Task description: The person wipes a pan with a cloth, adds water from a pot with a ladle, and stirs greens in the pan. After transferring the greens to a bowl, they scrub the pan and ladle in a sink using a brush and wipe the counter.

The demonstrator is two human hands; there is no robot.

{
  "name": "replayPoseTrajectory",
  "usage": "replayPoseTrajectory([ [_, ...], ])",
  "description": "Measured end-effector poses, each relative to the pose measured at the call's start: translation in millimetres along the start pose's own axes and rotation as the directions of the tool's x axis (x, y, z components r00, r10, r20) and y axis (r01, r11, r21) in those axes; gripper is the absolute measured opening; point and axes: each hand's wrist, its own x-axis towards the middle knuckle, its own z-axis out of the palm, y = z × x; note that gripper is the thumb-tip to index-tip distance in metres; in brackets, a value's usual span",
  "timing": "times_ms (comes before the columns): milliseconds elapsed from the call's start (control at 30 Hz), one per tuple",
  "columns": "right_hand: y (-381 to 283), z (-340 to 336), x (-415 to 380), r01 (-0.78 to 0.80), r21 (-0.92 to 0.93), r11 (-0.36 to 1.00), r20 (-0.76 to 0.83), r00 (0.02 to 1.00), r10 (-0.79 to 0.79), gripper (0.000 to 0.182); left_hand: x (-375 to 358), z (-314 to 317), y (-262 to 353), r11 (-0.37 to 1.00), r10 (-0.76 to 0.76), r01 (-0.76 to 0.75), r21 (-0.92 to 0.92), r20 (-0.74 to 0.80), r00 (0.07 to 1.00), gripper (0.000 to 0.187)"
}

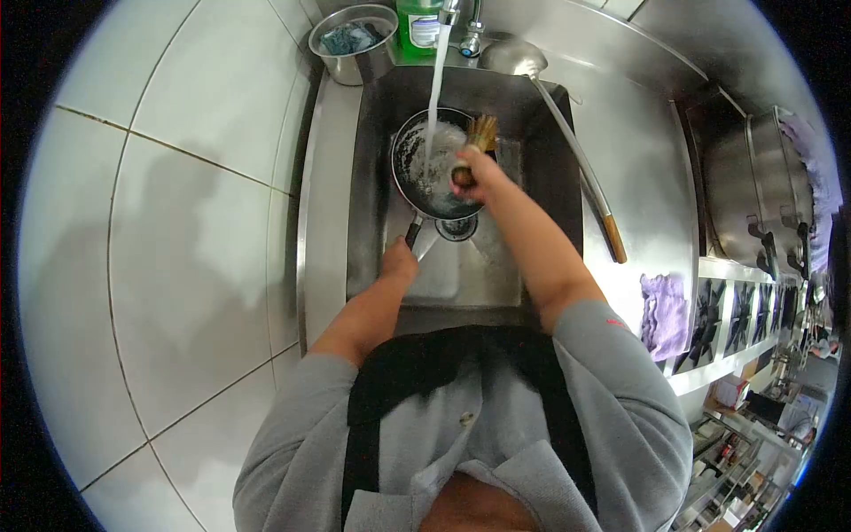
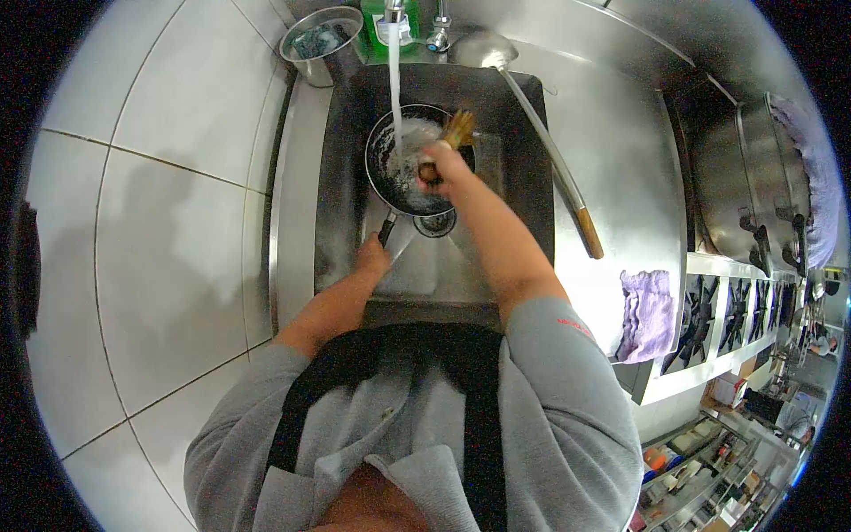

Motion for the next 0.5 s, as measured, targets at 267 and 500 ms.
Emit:
replayPoseTrajectory([
  [267, 65, 38, -53, -0.173, 0.537, 0.826, 0.036, 0.983, 0.182, 0.026, -2, -6, 6, 0.998, -0.048, 0.047, 0.034, 0.051, 0.998, 0.025],
  [500, -12, 16, 5, -0.015, 0.593, 0.805, 0.023, 1.0, 0.001, 0.028, -5, -13, 9, 0.994, 0.009, -0.011, 0.109, 0.017, 1.0, 0.026],
])
